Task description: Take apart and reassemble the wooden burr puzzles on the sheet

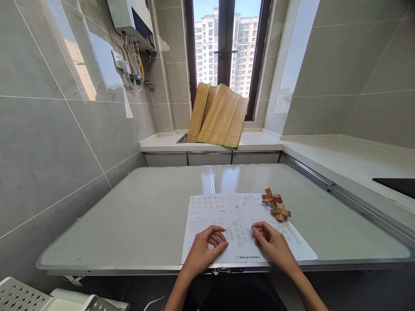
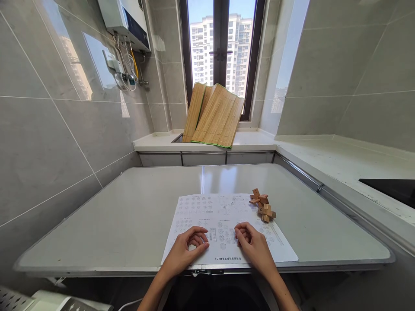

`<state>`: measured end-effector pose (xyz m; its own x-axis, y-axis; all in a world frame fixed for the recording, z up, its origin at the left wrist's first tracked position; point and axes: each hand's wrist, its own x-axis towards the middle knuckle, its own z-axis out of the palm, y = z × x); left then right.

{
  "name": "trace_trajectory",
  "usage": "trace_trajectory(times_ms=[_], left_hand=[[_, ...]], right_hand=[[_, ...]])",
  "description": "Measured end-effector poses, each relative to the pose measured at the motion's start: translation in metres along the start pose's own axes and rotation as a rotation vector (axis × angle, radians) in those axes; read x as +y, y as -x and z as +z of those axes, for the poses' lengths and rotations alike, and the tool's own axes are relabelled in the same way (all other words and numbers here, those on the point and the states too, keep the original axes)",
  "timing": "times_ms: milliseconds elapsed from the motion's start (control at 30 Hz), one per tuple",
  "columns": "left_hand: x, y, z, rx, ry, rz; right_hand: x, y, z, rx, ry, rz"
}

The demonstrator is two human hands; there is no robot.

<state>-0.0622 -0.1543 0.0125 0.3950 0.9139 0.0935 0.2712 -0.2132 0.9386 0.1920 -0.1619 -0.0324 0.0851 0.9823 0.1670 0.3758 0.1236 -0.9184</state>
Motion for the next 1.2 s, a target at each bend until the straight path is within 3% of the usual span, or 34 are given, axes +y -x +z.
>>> trace_trajectory(times_ms=[1200], left_hand=[[0.0017,-0.0005,-0.0005,0.001,-0.015,-0.017]], right_hand=[[0.0048,-0.0003,0.0009,0.001,-0.014,0.007]])
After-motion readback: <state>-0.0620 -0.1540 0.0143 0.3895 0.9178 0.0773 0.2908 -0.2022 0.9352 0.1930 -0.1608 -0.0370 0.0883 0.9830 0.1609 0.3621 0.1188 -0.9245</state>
